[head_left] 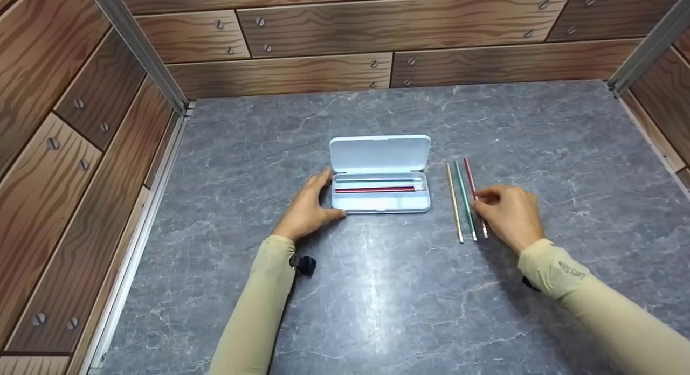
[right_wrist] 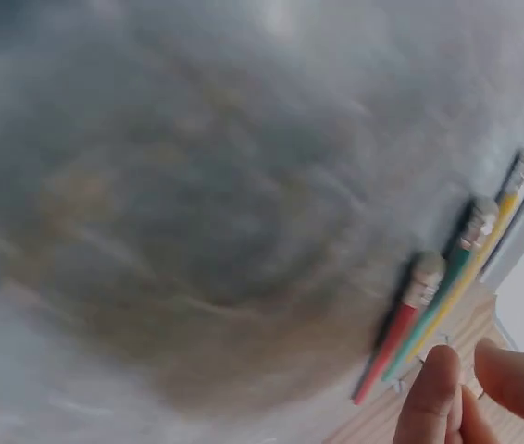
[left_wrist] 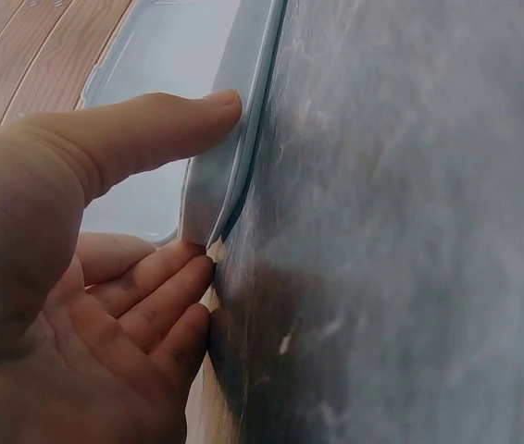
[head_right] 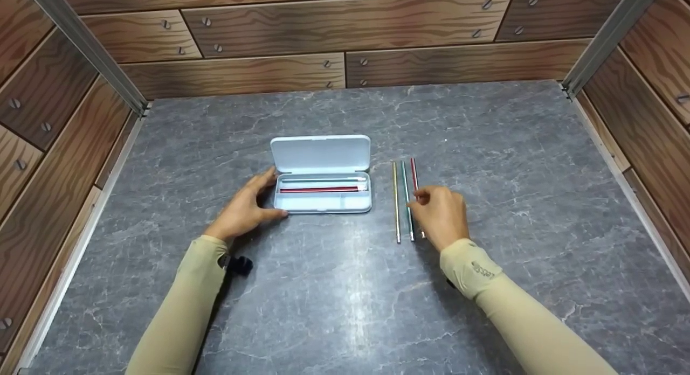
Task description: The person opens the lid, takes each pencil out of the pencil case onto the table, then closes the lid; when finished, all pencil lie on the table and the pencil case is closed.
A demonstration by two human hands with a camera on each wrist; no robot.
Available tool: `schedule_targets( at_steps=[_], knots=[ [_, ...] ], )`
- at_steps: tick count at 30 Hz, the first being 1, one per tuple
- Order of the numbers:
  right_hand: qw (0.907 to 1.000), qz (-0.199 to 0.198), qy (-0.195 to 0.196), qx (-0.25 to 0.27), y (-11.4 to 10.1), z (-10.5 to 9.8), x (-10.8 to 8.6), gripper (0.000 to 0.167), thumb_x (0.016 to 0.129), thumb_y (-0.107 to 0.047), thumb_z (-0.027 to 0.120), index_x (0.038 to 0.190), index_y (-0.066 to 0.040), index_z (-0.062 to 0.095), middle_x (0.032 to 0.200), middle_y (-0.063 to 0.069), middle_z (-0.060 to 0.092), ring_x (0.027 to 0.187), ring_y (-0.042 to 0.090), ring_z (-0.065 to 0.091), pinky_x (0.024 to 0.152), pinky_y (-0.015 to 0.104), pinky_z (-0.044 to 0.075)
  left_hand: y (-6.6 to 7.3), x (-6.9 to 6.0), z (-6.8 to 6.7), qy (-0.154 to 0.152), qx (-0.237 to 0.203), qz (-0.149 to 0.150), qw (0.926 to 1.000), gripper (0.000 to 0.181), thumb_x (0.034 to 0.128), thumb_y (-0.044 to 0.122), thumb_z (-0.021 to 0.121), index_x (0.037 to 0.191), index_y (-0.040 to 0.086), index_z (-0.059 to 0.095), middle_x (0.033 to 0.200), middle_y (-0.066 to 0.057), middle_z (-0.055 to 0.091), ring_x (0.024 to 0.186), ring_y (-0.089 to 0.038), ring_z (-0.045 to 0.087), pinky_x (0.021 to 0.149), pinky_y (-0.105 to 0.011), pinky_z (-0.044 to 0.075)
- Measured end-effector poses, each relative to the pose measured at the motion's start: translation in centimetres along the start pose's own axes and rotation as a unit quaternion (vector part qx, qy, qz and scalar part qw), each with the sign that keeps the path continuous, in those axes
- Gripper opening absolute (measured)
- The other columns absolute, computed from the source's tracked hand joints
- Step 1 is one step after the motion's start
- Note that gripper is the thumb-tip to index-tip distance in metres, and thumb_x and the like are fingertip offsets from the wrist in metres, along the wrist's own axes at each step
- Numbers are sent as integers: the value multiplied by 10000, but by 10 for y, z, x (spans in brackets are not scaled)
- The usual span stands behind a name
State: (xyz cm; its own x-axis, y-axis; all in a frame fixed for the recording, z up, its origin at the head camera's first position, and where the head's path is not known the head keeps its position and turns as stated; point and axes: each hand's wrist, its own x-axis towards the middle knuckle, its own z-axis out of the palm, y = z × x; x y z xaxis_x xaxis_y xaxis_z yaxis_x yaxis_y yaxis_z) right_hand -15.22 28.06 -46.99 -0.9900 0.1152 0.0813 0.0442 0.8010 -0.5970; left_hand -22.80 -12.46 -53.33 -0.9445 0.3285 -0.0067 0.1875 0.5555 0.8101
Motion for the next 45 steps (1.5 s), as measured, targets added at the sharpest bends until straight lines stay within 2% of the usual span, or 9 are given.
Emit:
schedule_targets(
  at_steps=[4,7,12,18,26,29,35,39,45],
  knots=[
    [9994,-308,18,154,-14,4,11,299,966,-140,843,1220,18,839,1101,230,852,998,407,814,883,473,627,-3,2,0,69,101,34,9999,1136,869,237,980,1776,99,311,1769,-138,463,1677,-352,390,1410,-524,300],
    [9982,-563,-51,221,-24,10,19,275,966,-111,843,1208,20,841,1110,229,852,1006,415,819,908,509,646,5,-2,-1,35,18,-59,10000,1125,873,202,972,1774,85,310,1769,-148,459,1683,-357,378,1414,-524,289],
    [9941,-974,-439,204,-43,24,31,256,973,-94,828,1205,14,839,1162,230,845,1065,446,815,988,605,639,21,-11,-4,-40,-133,-242,9996,1115,883,147,960,1775,76,295,1754,-155,474,1688,-356,365,1423,-517,269],
    [9844,-1525,-850,213,-60,37,44,243,979,-51,816,1211,16,843,1189,227,843,1105,428,811,1025,587,639,25,-10,-4,-60,-78,-249,9996,1107,896,137,951,1777,68,284,1755,-151,476,1691,-342,365,1424,-496,274],
    [9748,-1880,-1194,-155,-74,52,66,241,963,-13,804,1197,28,844,1168,236,842,1088,421,809,1011,573,649,25,-7,-4,-51,-31,-268,9996,1101,891,127,948,1773,57,292,1778,-166,442,1691,-358,363,1422,-514,277],
    [9697,-2032,-1300,-375,-76,55,71,232,955,4,803,1181,33,847,1160,243,840,1076,421,812,996,574,657,24,-7,-3,-70,-33,-180,9998,1098,893,137,949,1770,48,295,1774,-179,444,1687,-373,367,1423,-516,272],
    [9640,-2179,-1350,-711,-77,59,76,220,955,19,800,1167,26,855,1154,247,841,1106,444,813,1011,585,655,13,-2,1,38,119,24,9999,1096,875,188,965,1762,58,333,1719,-161,517,1644,-372,437,1400,-519,323],
    [9617,-2218,-1391,-813,-81,61,79,209,966,8,797,1164,12,861,1159,241,842,1119,445,812,1012,588,655,23,-5,-4,6,2,-104,9999,1109,878,154,960,1769,61,306,1729,-158,504,1658,-364,418,1416,-516,289],
    [9597,-2266,-1441,-826,-82,69,81,190,972,-6,790,1148,6,861,1145,223,847,1095,430,812,998,590,652,20,-6,-5,-3,17,-178,9998,1117,884,155,960,1775,71,292,1728,-149,505,1658,-344,420,1418,-486,289]
  ],
)
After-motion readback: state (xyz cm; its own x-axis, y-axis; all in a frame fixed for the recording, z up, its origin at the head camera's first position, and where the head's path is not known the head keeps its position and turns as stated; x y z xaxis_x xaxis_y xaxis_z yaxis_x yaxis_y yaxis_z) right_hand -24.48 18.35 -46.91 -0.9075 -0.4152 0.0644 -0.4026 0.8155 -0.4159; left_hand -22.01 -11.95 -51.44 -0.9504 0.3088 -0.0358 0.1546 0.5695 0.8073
